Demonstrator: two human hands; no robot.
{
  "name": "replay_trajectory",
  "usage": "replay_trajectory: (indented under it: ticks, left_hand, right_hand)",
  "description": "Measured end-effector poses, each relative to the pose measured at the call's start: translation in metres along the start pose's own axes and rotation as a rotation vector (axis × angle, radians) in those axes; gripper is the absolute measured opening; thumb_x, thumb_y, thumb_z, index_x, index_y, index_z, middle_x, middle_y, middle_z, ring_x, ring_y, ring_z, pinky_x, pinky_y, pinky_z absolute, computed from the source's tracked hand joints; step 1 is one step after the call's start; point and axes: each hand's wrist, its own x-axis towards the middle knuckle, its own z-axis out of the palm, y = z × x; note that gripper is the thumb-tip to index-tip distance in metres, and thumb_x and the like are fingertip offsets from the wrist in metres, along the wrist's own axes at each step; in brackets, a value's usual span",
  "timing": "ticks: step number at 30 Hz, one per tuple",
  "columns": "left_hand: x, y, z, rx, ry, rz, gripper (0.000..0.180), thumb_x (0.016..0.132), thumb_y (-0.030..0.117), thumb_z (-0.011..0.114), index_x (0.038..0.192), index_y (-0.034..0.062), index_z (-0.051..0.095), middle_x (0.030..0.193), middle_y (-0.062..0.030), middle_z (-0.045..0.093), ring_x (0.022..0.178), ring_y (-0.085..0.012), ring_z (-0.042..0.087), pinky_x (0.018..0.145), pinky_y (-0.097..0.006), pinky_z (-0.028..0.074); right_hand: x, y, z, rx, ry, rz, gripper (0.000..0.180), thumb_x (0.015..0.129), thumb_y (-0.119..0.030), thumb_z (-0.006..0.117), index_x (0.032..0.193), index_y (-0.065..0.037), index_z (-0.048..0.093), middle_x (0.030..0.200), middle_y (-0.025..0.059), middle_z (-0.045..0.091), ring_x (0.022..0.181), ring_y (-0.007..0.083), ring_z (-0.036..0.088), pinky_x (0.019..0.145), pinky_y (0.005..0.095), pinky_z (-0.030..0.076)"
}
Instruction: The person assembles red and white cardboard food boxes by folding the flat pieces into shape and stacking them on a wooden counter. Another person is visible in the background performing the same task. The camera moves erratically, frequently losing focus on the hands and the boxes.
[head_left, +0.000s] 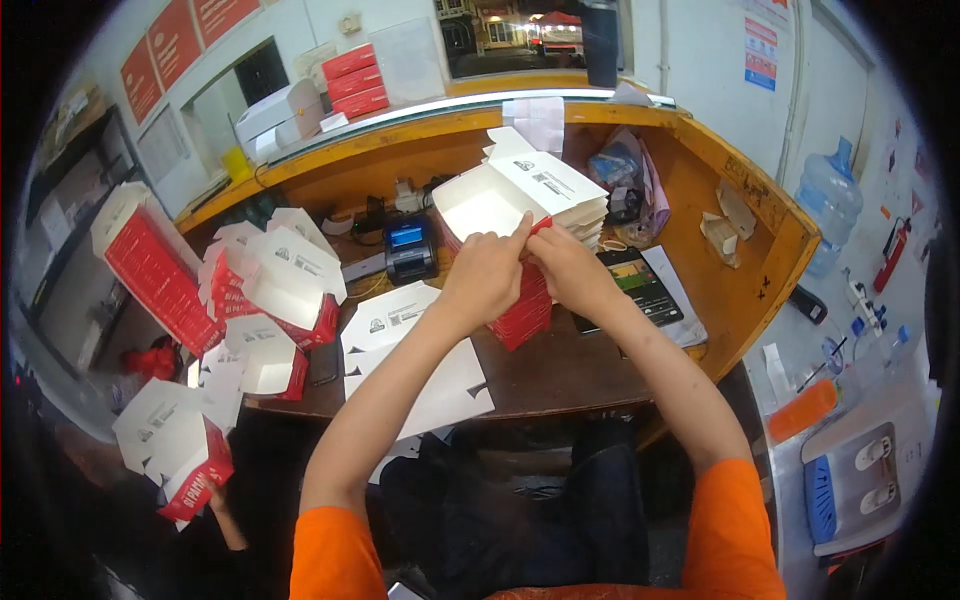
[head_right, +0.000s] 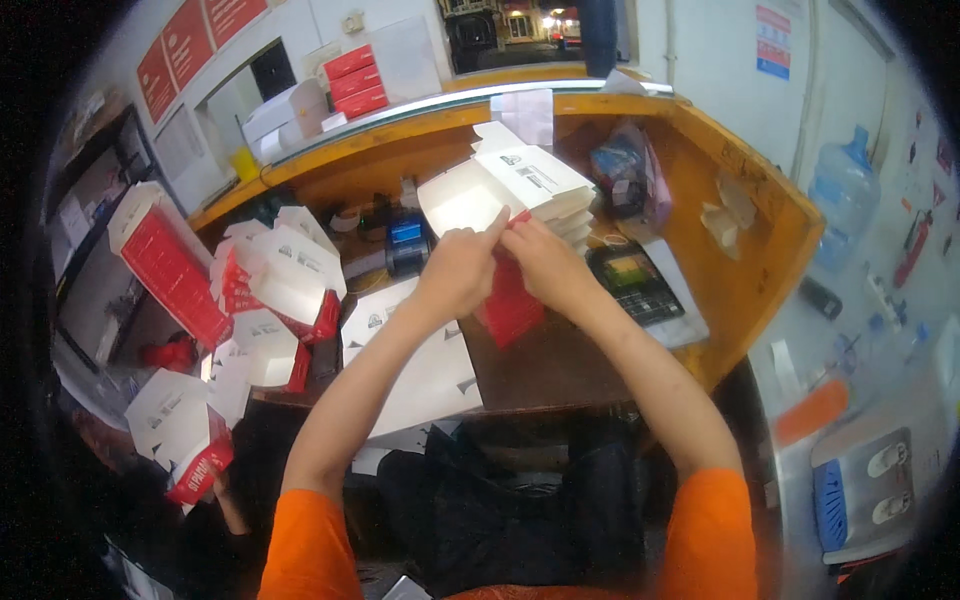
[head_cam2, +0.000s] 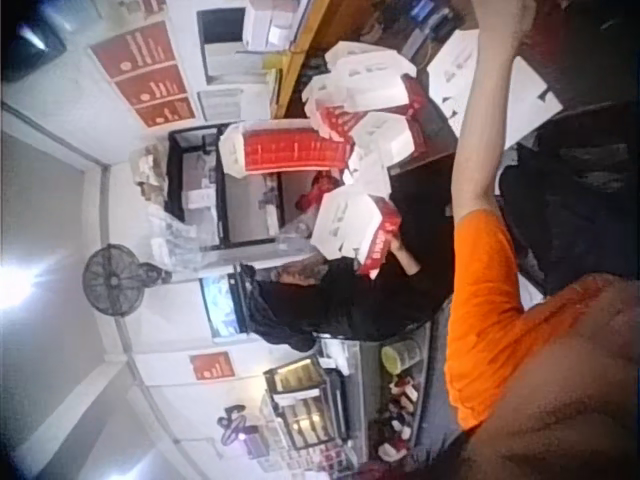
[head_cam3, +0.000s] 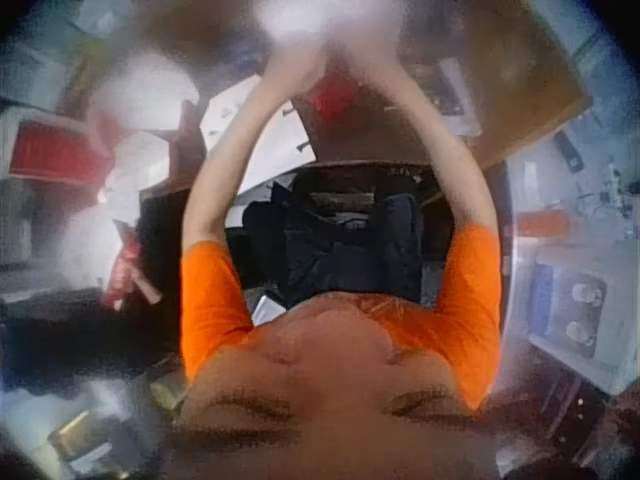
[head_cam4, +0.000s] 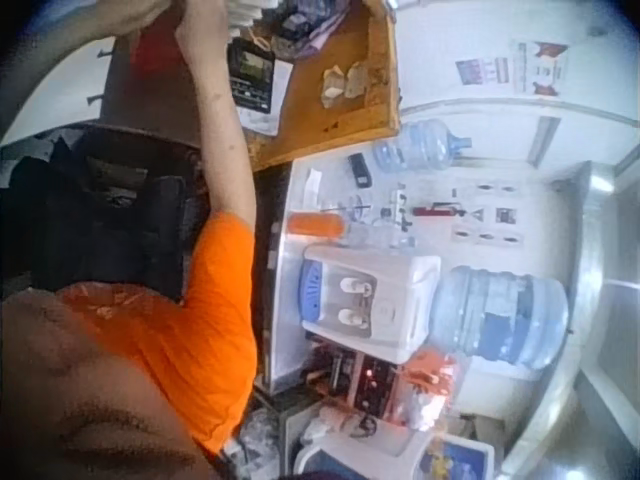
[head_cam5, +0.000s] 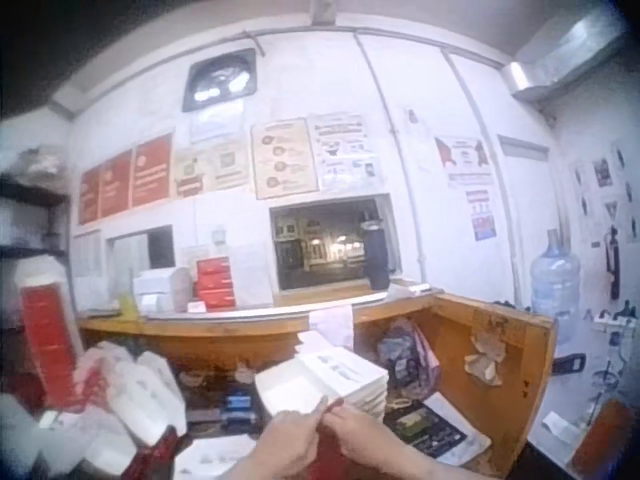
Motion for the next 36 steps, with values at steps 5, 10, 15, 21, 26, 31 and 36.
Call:
replay_trajectory:
  ticks: [5,10,15,21,26,31,36]
  left_hand:
    - [-0.07,0.026,-0.001,-0.109,0.271,0.054,0.064,0.085,0.012,0.067,0.144,-0.0006,0.044,0.129,-0.0253,0.054,0.118,-0.0436,0.053,0.099,-0.053,0.046]
    - [-0.206,-0.021,0.008,0.119,-0.573,-0.27,0.073,0.075,0.035,0.088,0.129,0.0011,0.053,0.137,-0.0256,0.05,0.121,-0.0443,0.055,0.102,-0.05,0.047]
    - [-0.213,-0.08,0.041,-0.114,-0.816,-0.3,0.078,0.062,0.032,0.096,0.122,0.0041,0.056,0.124,-0.0217,0.056,0.114,-0.0426,0.06,0.095,-0.047,0.051]
    - [-0.234,-0.136,0.024,-0.436,-0.808,-0.079,0.031,0.081,0.021,0.079,0.105,0.0036,0.071,0.116,-0.0206,0.067,0.11,-0.0367,0.064,0.095,-0.044,0.051]
    - [-0.196,-0.116,-0.016,0.107,-0.042,-0.516,0.014,0.087,0.008,0.069,0.099,0.0019,0.071,0.088,-0.0204,0.069,0.084,-0.0376,0.069,0.075,-0.046,0.053]
    - [-0.189,0.014,-0.104,0.126,0.309,-0.512,0.004,0.091,0.006,0.066,0.09,0.0025,0.069,0.082,-0.0145,0.069,0.07,-0.0342,0.067,0.067,-0.04,0.054]
    - [-0.225,0.139,-0.039,-0.637,-0.476,-0.719,0.025,0.101,0.022,0.061,0.109,-0.0001,0.068,0.101,-0.0172,0.071,0.096,-0.0248,0.066,0.086,-0.041,0.053]
  right_hand:
    - [-0.011,-0.011,-0.008,-0.186,0.077,-0.029,0.028,0.084,-0.006,0.071,0.11,0.001,0.06,0.12,0.0223,0.052,0.112,0.043,0.053,0.098,0.047,0.046]
    - [-0.017,-0.036,0.015,-0.099,0.169,0.193,0.06,0.079,-0.031,0.085,0.12,-0.003,0.052,0.134,0.0246,0.039,0.125,0.0448,0.043,0.106,0.0524,0.04]
    - [-0.029,-0.035,0.046,-0.095,0.374,0.251,0.076,0.076,-0.025,0.089,0.129,-0.003,0.04,0.139,0.0241,0.034,0.128,0.0442,0.042,0.106,0.0508,0.04]
    - [-0.093,-0.106,0.106,0.357,0.419,0.273,0.043,0.076,-0.001,0.076,0.105,-0.007,0.045,0.107,0.0152,0.046,0.097,0.0307,0.049,0.088,0.04,0.043]
    - [-0.187,-0.151,0.138,0.898,-0.451,0.194,0.014,0.096,-0.016,0.061,0.103,-0.006,0.067,0.097,0.0153,0.071,0.092,0.0355,0.07,0.081,0.0448,0.055]
    - [-0.235,-0.147,0.151,1.29,-0.821,0.35,0.029,0.101,-0.025,0.062,0.12,-0.003,0.064,0.113,0.0131,0.072,0.094,0.0229,0.07,0.082,0.0366,0.056]
    - [-0.288,-0.141,0.159,1.876,-0.952,0.686,0.049,0.091,-0.029,0.078,0.127,0.001,0.065,0.123,0.014,0.068,0.115,0.0245,0.061,0.099,0.0398,0.049]
